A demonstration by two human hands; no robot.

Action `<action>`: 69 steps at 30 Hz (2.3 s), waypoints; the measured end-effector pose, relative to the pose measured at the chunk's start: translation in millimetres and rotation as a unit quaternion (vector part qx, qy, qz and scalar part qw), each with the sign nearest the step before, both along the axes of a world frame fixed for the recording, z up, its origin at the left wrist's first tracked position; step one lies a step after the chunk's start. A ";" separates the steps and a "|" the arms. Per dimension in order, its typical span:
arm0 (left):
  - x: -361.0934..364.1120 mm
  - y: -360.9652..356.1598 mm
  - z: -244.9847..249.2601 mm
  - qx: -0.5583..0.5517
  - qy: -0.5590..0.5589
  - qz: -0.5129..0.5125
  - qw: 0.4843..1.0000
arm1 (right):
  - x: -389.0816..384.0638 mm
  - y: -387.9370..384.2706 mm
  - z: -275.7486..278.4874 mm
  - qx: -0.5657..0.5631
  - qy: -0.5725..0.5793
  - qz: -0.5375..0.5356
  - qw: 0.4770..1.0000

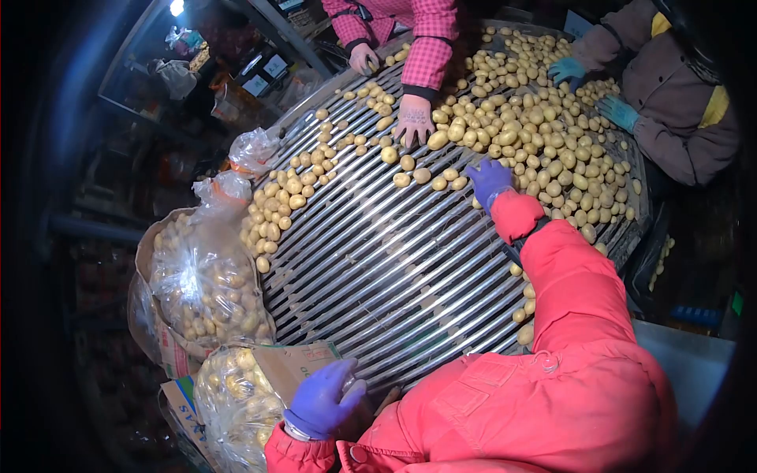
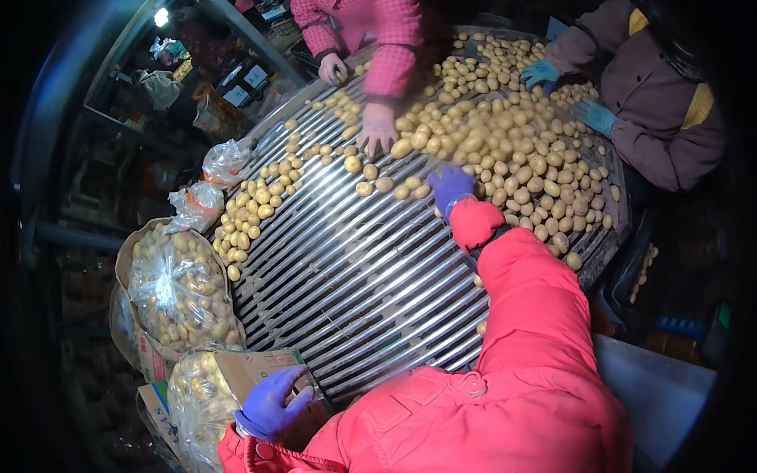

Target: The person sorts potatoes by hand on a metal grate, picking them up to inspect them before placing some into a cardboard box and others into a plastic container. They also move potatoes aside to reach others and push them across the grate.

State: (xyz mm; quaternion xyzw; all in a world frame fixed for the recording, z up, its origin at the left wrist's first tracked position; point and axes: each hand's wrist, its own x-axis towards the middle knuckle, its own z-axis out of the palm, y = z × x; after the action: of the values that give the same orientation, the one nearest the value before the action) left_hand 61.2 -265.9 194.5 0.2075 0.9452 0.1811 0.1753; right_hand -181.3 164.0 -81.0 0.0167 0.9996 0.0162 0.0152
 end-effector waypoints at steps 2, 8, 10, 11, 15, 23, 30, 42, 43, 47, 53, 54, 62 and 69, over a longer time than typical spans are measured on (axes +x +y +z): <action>0.9 0.5 0.3 -0.002 0.005 -0.004 1.000 | 11.1 -5.5 17.5 -0.018 -0.032 -0.009 0.999; 3.0 1.3 0.1 -0.010 0.004 0.000 1.000 | 28.9 15.9 -1.0 -0.119 -0.011 -0.050 0.992; 3.5 0.8 -1.0 -0.011 0.004 0.000 1.000 | 28.7 26.4 -6.7 -0.160 0.010 -0.072 0.984; 3.2 0.8 -1.1 -0.011 0.002 0.002 1.000 | 23.3 40.7 -23.7 -0.233 0.103 -0.002 0.967; 1.7 0.6 -1.2 -0.016 -0.009 0.003 1.000 | 16.6 97.0 -40.9 -0.816 0.000 -0.033 0.577; -2.5 4.0 1.6 -0.007 -0.031 0.010 0.999 | 32.1 73.3 21.3 -0.928 0.067 -0.096 0.353; -4.6 5.6 4.6 -0.018 -0.046 0.011 0.999 | 25.7 38.8 29.3 -0.867 0.043 -0.086 0.489; -4.5 1.3 0.4 -0.012 -0.033 0.000 0.999 | 20.6 -5.4 32.9 -0.681 0.166 0.032 0.712; -4.7 1.3 0.5 -0.013 -0.035 0.001 0.999 | 21.7 -7.7 34.3 -0.675 0.180 0.032 0.714; -4.1 0.3 -0.1 -0.014 -0.035 0.001 0.999 | 20.9 -8.5 34.1 -0.680 0.188 0.034 0.708; -4.1 -1.9 -2.4 -0.010 -0.034 -0.004 0.999 | 24.2 -32.6 45.9 -0.865 -0.023 -0.109 0.489; -4.3 -2.2 -3.3 -0.009 -0.035 -0.007 0.999 | 18.3 -42.6 33.9 -0.869 -0.047 -0.099 0.483; -5.3 -3.4 -4.8 -0.005 -0.032 0.009 0.999 | -36.2 -183.8 -13.8 -0.387 0.120 0.249 0.880; -10.9 -2.8 -3.1 0.015 -0.048 0.021 0.999 | -94.3 -161.6 -69.7 -0.104 0.230 0.275 0.928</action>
State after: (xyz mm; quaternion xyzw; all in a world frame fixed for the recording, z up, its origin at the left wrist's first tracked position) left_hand 50.3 -268.7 191.4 0.1818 0.9370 0.2088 0.2132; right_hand -275.7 2.5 -150.7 -0.2575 0.9371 -0.0884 -0.2184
